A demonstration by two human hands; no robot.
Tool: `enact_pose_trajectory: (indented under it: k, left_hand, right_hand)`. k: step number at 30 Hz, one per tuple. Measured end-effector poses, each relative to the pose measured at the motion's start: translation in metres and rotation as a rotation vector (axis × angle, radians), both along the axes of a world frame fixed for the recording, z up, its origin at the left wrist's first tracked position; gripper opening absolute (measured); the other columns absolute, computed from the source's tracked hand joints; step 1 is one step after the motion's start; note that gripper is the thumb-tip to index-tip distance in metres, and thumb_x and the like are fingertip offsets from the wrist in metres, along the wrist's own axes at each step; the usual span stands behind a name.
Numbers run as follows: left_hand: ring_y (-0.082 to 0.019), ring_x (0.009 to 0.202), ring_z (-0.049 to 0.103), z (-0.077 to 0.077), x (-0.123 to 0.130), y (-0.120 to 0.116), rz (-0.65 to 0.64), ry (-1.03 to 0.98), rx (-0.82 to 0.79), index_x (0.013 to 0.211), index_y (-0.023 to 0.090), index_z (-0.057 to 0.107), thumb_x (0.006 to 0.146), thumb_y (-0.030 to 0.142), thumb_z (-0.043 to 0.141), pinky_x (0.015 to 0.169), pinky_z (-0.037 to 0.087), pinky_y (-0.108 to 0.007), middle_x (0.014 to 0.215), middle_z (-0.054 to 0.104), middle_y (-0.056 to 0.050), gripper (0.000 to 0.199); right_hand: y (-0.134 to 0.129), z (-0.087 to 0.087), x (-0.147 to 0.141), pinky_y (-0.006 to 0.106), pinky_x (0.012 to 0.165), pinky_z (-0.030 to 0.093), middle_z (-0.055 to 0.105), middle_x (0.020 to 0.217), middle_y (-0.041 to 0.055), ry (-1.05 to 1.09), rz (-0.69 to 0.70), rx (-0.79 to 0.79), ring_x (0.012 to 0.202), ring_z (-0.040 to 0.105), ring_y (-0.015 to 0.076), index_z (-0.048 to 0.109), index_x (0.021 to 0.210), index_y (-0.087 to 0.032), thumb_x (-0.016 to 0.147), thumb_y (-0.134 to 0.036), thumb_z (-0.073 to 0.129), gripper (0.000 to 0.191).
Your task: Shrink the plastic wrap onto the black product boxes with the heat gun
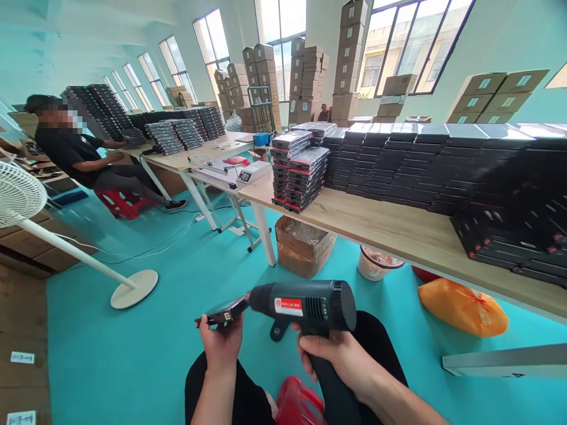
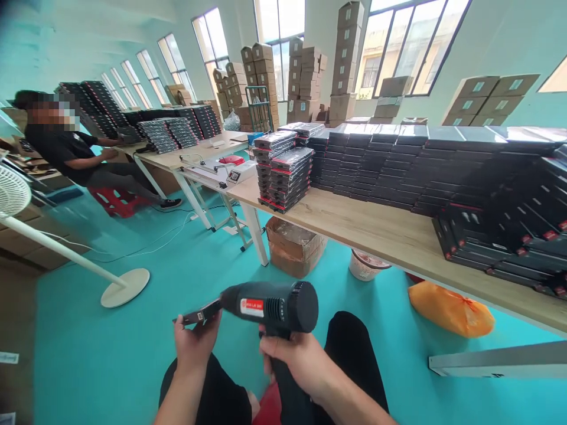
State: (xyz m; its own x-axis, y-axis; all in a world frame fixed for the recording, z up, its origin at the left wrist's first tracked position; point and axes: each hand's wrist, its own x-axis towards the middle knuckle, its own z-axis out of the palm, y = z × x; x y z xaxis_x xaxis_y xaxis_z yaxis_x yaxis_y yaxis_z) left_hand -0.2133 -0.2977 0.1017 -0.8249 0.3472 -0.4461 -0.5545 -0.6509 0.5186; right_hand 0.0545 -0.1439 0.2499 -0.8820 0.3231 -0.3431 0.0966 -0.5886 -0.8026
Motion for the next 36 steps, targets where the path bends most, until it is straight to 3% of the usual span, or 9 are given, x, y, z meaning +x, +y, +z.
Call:
enact_pose_trajectory:
  k: [2,6,10,13,16,20,22,32,36]
  left_hand:
    - [-0.029,0.098,0.069,0.003,0.002,0.001,0.049,0.020,-0.025,0.097,0.023,0.064,0.084,0.053,0.058,0.090,0.056,-0.051,0.092,0.071,-0.006,0.033]
    - [-0.027,0.090,0.071,0.009,0.003,0.004,0.103,-0.009,-0.054,0.091,0.022,0.065,0.082,0.045,0.057,0.085,0.059,-0.045,0.084,0.071,-0.005,0.026]
    - [-0.029,0.094,0.072,0.022,0.009,0.004,0.137,-0.058,-0.013,0.105,0.020,0.066,0.078,0.030,0.049,0.084,0.060,-0.047,0.093,0.074,-0.007,0.033]
    - [-0.032,0.102,0.071,0.035,0.017,0.000,0.040,-0.048,0.039,0.122,0.016,0.063,0.074,0.023,0.048,0.089,0.058,-0.051,0.107,0.074,-0.013,0.051]
    - [-0.032,0.102,0.071,0.045,0.021,-0.003,-0.068,-0.010,0.104,0.121,0.018,0.066,0.073,0.025,0.054,0.091,0.058,-0.050,0.109,0.075,-0.013,0.050]
    - [-0.024,0.075,0.071,0.051,0.018,-0.002,-0.028,-0.009,-0.008,0.101,0.020,0.071,0.066,0.018,0.058,0.074,0.060,-0.039,0.082,0.075,-0.005,0.037]
    - [-0.023,0.070,0.069,0.053,0.017,-0.001,-0.017,0.013,-0.052,0.095,0.019,0.071,0.063,0.017,0.058,0.068,0.058,-0.038,0.078,0.074,-0.004,0.034]
    - [-0.024,0.072,0.066,0.050,0.024,-0.004,-0.043,0.070,-0.167,0.085,0.018,0.068,0.058,0.022,0.061,0.070,0.055,-0.040,0.078,0.071,-0.004,0.028]
    - [-0.023,0.080,0.065,0.054,0.025,-0.005,-0.158,0.381,-0.423,0.089,0.020,0.072,0.059,0.023,0.076,0.074,0.052,-0.034,0.085,0.074,-0.003,0.030]
  right_hand:
    - [0.004,0.007,-0.005,0.028,0.051,0.044,0.065,0.067,-0.0003,-0.061,-0.004,0.048,0.052,0.057,0.0144,0.066,0.094,-0.016,0.069,-0.038,0.079,0.036]
    - [0.008,0.015,-0.011,0.031,0.055,0.044,0.064,0.060,0.0004,0.010,0.246,0.113,0.051,0.057,0.0157,0.066,0.087,-0.015,0.071,-0.035,0.077,0.028]
    - [0.017,0.010,-0.012,0.030,0.054,0.044,0.060,0.060,-0.0020,-0.046,0.054,0.231,0.055,0.053,0.0153,0.065,0.087,-0.017,0.072,-0.038,0.077,0.029]
    - [0.031,0.002,0.003,0.028,0.051,0.043,0.064,0.068,0.0005,-0.117,-0.010,0.112,0.056,0.056,0.0151,0.067,0.092,-0.016,0.072,-0.036,0.077,0.030]
    - [0.041,-0.006,0.026,0.025,0.047,0.041,0.067,0.074,0.0037,-0.068,0.022,-0.039,0.055,0.058,0.0142,0.070,0.094,-0.014,0.073,-0.035,0.077,0.031]
    - [0.047,-0.010,0.048,0.023,0.045,0.041,0.068,0.075,0.0054,-0.042,0.039,-0.122,0.054,0.059,0.0136,0.071,0.098,-0.012,0.073,-0.035,0.078,0.035]
    - [0.048,-0.010,0.053,0.023,0.045,0.041,0.068,0.075,0.0056,-0.058,0.039,-0.121,0.053,0.060,0.0136,0.072,0.099,-0.011,0.072,-0.035,0.079,0.037]
    - [0.046,-0.007,0.050,0.025,0.044,0.041,0.068,0.071,0.0048,-0.037,0.114,-0.085,0.052,0.058,0.0144,0.069,0.094,-0.013,0.069,-0.037,0.080,0.036]
    - [0.051,-0.017,0.044,0.025,0.047,0.043,0.067,0.073,0.0041,-0.120,-0.007,-0.044,0.055,0.058,0.0142,0.069,0.094,-0.014,0.073,-0.037,0.079,0.033]
